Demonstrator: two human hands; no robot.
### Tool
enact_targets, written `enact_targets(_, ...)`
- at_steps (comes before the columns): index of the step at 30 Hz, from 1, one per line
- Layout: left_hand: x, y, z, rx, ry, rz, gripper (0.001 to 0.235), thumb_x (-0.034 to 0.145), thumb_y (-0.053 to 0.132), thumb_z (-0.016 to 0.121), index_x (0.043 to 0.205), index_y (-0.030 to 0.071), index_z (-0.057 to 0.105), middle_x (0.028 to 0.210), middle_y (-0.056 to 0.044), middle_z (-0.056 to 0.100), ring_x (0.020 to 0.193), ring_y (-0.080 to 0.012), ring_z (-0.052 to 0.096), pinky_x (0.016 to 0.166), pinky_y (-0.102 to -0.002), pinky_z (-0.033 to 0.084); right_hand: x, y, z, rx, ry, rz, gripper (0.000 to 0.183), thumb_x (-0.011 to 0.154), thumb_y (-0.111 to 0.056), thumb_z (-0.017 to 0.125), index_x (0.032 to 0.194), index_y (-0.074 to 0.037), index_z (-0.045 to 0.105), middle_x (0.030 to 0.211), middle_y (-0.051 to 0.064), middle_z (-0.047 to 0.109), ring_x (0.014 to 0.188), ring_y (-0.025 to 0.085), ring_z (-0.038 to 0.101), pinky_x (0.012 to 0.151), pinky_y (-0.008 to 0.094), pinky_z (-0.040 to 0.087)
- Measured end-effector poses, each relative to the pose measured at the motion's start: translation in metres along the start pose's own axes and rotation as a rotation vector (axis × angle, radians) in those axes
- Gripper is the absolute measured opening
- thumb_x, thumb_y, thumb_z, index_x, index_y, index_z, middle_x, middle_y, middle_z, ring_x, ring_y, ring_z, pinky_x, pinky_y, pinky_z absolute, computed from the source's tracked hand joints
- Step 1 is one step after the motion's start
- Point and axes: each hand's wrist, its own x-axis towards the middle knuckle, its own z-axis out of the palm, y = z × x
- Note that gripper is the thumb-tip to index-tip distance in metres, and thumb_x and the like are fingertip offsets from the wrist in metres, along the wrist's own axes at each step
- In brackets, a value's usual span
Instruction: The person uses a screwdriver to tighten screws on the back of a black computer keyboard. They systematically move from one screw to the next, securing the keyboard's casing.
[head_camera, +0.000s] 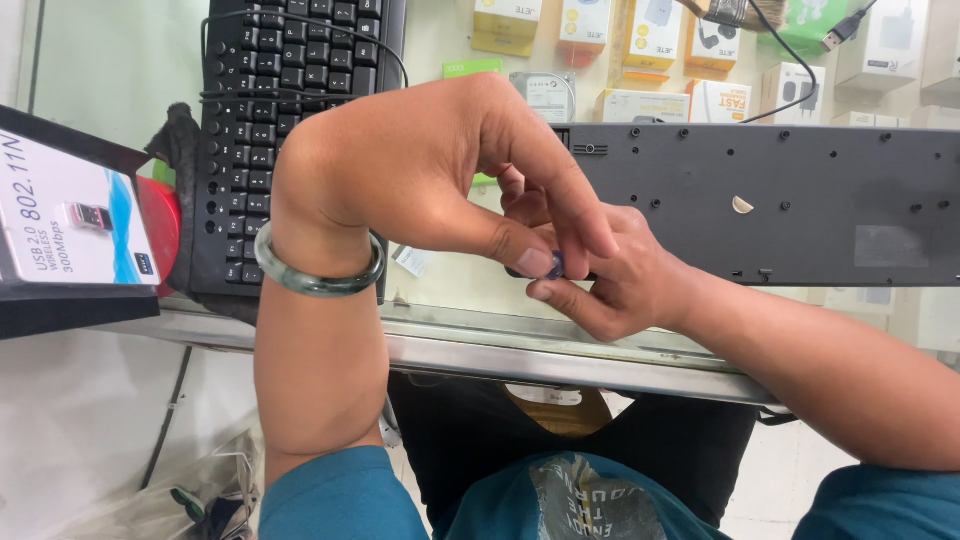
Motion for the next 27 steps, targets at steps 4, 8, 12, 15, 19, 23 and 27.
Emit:
enact_targets(4,-0.001,0.001,0.0,-0.026,-0.01,-0.029,0.029,0.094,0.006,0.071,0.123,0.007,0.068,0.107,-0.007,0.079,0.092,-0.0125,0.076,0.083,-0.025,0.065,-0.005,0.005,0.004,-0.031,0.041,0.012,0.039,0.093,-0.038,0.076,0.111,-0.004,0.068,0.111,0.01,0.072,0.105,0.034,0.07,0.088,0.042,0.058)
enact_targets(8,-0.001,0.006,0.0,-0.033,0.009,-0.056,0.027,0.094,0.009,0.073,0.12,0.008,0.065,0.101,-0.004,0.079,0.088,-0.0123,0.078,0.079,-0.025,0.059,0.005,0.0,0.001,-0.003,0.08,0.067,0.026,0.092,-0.032,0.078,0.101,-0.009,0.07,0.094,0.004,0.071,0.089,0.025,0.069,0.079,0.036,0.056)
enact_targets(12,0.0,0.004,0.002,-0.039,0.005,-0.031,0.018,0.095,0.012,0.074,0.113,0.009,0.068,0.095,-0.002,0.075,0.083,-0.0114,0.072,0.078,-0.025,0.06,0.01,-0.002,-0.001,0.131,0.081,0.041,0.017,0.099,-0.024,0.065,0.094,-0.01,0.073,0.091,0.007,0.07,0.082,0.026,0.065,0.074,0.035,0.055)
enact_targets(15,0.001,0.001,0.001,0.0,0.017,-0.015,0.01,0.098,0.015,0.072,0.106,0.01,0.073,0.091,-0.002,0.074,0.08,-0.0101,0.068,0.076,-0.024,0.059,0.012,-0.002,-0.003,0.222,0.076,0.05,0.021,0.102,-0.02,0.058,0.089,-0.009,0.07,0.09,0.009,0.067,0.081,0.027,0.063,0.073,0.037,0.056)
enact_targets(19,0.001,0.001,0.0,-0.007,0.013,-0.049,0.009,0.097,0.011,0.073,0.105,0.009,0.076,0.092,-0.005,0.077,0.08,-0.0104,0.072,0.07,-0.021,0.059,0.019,-0.005,-0.005,0.275,0.028,0.021,0.026,0.106,-0.02,0.048,0.091,-0.004,0.061,0.097,0.015,0.063,0.088,0.033,0.066,0.082,0.043,0.059)
enact_targets(23,0.0,-0.003,0.001,0.017,0.027,-0.102,0.01,0.093,0.016,0.077,0.102,0.014,0.076,0.093,0.001,0.075,0.086,-0.0088,0.069,0.079,-0.023,0.059,0.019,-0.008,-0.006,0.242,0.001,0.028,0.029,0.108,-0.02,0.044,0.093,-0.002,0.062,0.096,0.012,0.065,0.085,0.03,0.065,0.079,0.039,0.057)
enact_targets(27,-0.001,-0.003,0.001,0.004,0.023,-0.136,0.008,0.09,0.018,0.08,0.098,0.015,0.077,0.092,0.002,0.073,0.084,-0.0088,0.067,0.078,-0.023,0.058,0.014,-0.006,-0.001,0.148,0.036,0.036,0.022,0.1,-0.024,0.061,0.096,-0.002,0.06,0.094,0.012,0.06,0.08,0.028,0.059,0.071,0.035,0.052)
